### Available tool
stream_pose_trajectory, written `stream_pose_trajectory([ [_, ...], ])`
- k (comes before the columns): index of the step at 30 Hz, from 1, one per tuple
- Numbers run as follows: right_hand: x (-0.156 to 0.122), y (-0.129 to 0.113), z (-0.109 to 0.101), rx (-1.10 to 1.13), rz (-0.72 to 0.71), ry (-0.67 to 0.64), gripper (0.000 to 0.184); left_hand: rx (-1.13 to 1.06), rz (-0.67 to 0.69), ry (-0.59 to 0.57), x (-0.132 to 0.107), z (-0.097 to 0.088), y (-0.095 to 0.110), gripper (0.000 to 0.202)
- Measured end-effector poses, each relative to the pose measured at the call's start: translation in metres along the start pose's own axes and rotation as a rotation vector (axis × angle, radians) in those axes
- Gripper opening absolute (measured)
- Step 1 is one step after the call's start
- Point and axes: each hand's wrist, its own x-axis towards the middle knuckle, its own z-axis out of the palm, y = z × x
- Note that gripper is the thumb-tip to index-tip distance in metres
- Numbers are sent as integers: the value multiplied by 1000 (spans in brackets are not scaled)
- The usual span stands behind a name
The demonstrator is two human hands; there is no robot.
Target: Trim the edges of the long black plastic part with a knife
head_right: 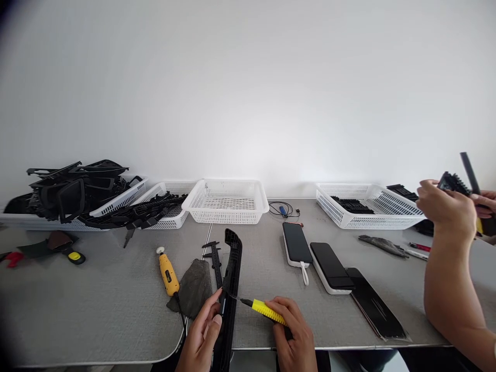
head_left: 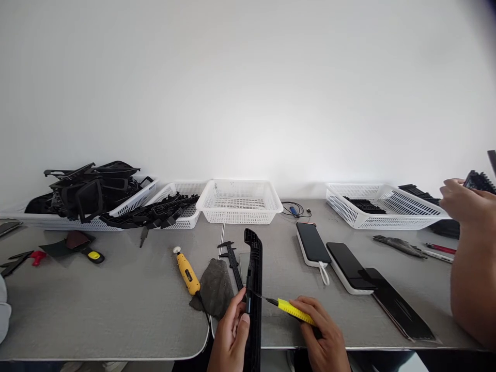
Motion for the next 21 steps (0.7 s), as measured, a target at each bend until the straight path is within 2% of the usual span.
stream_pose_trajectory([
  [12,0,-5,-6,121,5,-51,35,-16,18,100,-2,6,5,75],
  [21,2,-12,-8,126,-22,-71,37,-20,37,182,-2,10,6,74],
])
